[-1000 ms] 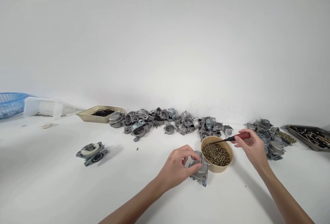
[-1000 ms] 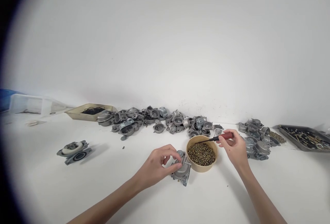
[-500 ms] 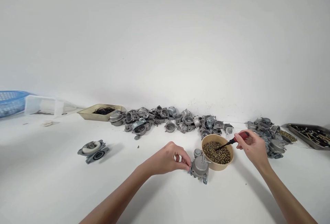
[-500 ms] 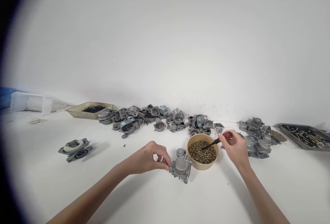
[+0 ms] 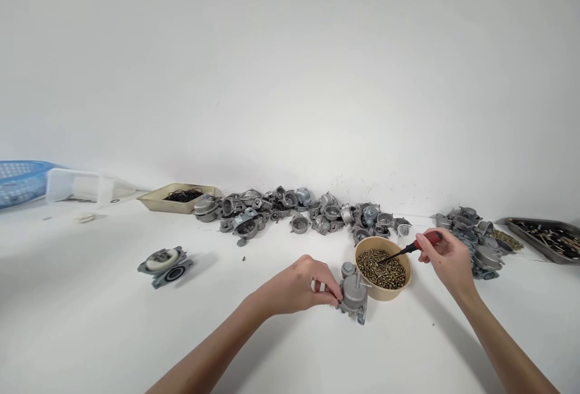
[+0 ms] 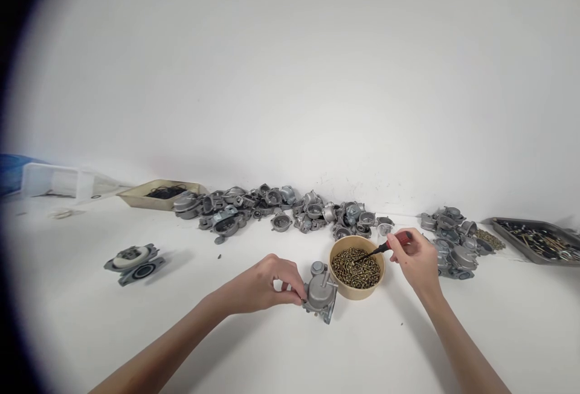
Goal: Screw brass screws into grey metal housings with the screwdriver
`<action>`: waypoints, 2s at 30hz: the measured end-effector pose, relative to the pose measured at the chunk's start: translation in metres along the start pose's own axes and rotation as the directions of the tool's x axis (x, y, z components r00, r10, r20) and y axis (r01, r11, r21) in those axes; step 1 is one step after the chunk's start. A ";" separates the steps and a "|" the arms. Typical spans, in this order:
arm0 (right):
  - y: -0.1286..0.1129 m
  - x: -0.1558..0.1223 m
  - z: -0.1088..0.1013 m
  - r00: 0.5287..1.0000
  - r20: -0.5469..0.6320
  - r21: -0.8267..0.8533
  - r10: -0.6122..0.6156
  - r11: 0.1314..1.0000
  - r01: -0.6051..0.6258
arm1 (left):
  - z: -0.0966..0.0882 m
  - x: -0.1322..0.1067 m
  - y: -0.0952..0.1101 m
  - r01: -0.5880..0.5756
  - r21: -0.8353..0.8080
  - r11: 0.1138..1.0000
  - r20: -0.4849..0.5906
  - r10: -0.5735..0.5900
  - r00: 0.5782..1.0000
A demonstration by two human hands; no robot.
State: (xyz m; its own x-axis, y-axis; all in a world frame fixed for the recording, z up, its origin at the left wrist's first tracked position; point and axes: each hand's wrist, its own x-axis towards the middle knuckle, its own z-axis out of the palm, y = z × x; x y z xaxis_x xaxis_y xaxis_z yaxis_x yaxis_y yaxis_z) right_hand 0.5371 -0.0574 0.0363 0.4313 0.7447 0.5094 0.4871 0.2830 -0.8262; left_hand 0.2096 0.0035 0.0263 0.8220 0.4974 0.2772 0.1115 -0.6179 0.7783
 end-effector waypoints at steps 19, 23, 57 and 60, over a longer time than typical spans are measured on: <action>0.015 0.001 0.004 0.997 0.067 -0.008 0.026 1.000 -0.025 | 0.005 -0.001 0.000 -0.079 0.041 0.996 0.003 0.079 0.997; 0.018 0.004 0.003 0.998 0.053 0.010 0.013 1.000 -0.013 | 0.005 0.000 0.000 -0.081 0.048 0.996 0.001 0.082 0.997; 0.025 -0.001 0.003 0.947 0.243 -0.344 -0.208 0.894 0.285 | 0.049 0.000 0.000 -0.080 0.450 0.889 -0.151 0.164 0.975; 0.028 0.000 0.005 0.925 0.339 -0.393 -0.171 0.868 0.304 | 0.048 -0.001 0.001 -0.078 0.412 0.908 -0.139 0.147 0.979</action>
State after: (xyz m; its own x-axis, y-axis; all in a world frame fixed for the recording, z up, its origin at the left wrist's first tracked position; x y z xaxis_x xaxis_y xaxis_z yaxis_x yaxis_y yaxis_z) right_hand 0.5471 -0.0465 0.0121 0.0586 0.8453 0.5311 0.8521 0.2348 -0.4677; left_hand 0.2362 -0.0267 -0.0004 0.7437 0.4810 0.4642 0.2673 -0.8505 0.4531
